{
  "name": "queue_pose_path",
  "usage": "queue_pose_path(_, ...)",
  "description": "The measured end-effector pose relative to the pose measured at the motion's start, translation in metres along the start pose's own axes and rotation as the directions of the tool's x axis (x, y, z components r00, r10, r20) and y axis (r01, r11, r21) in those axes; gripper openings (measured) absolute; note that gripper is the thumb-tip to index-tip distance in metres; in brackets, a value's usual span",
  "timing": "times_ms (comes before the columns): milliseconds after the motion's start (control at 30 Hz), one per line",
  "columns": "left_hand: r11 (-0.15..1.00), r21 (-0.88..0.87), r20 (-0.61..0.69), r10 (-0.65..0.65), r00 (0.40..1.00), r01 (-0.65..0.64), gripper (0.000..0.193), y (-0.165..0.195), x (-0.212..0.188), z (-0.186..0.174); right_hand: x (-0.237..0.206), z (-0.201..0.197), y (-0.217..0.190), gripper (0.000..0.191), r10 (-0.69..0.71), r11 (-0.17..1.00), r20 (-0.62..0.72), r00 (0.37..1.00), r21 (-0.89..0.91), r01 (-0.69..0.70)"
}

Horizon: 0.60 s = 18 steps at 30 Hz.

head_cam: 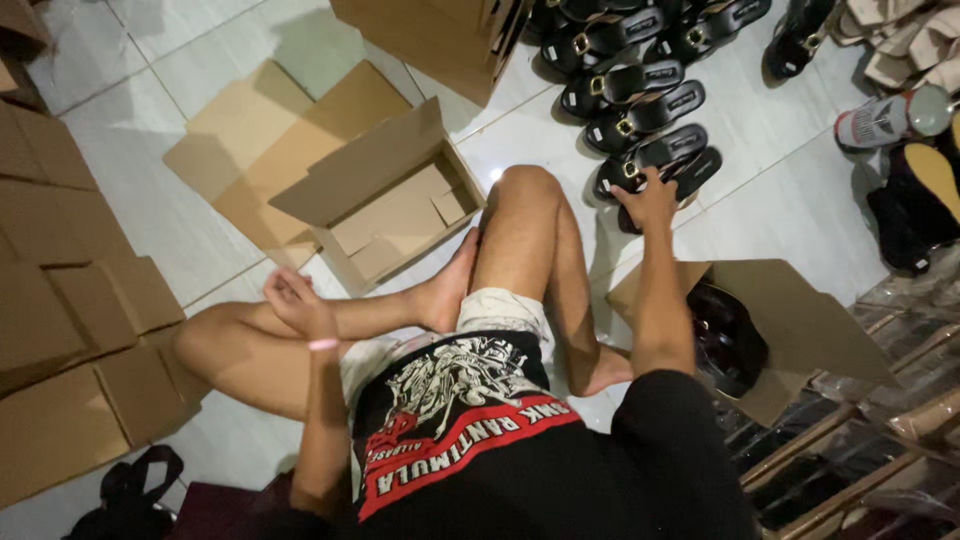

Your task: The person sits on the floor and repeatedly places black sandals into small cardboard boxes, closes the flaps, and sets the boxes aside. The person handles multiple pairs of sandals and boxes in a repetitive packing sequence.

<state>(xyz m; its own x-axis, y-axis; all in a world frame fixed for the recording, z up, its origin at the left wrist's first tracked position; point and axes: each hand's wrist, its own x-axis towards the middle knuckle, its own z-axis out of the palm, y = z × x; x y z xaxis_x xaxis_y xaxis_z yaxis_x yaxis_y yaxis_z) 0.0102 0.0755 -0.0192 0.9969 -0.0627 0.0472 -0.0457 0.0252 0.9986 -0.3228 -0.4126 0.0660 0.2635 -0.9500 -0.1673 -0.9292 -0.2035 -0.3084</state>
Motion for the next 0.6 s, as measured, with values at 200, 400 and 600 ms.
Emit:
queue_pose_path(200, 0.987, -0.130, 0.737, 0.161, 0.657, -0.096, 0.060, 0.065, -0.081, 0.072, -0.084, -0.010, -0.038, 0.068, -0.090, 0.968, -0.184, 0.979, 0.214, 0.130)
queue_pose_path(400, 0.585, 0.135, 0.874, -0.450, 0.182, 0.800, 0.066, 0.132, -0.128, 0.147, -0.218, -0.042, -0.135, 0.060, -0.422, 0.875, -0.096, 0.901, 0.219, 0.433)
queue_pose_path(600, 0.758, -0.089, 0.726, -0.394, 0.564, 0.646, 0.060, 0.145, -0.082, 0.075, -0.248, -0.065, -0.167, 0.078, -0.610, 0.764, -0.094, 0.787, 0.192, 0.615)
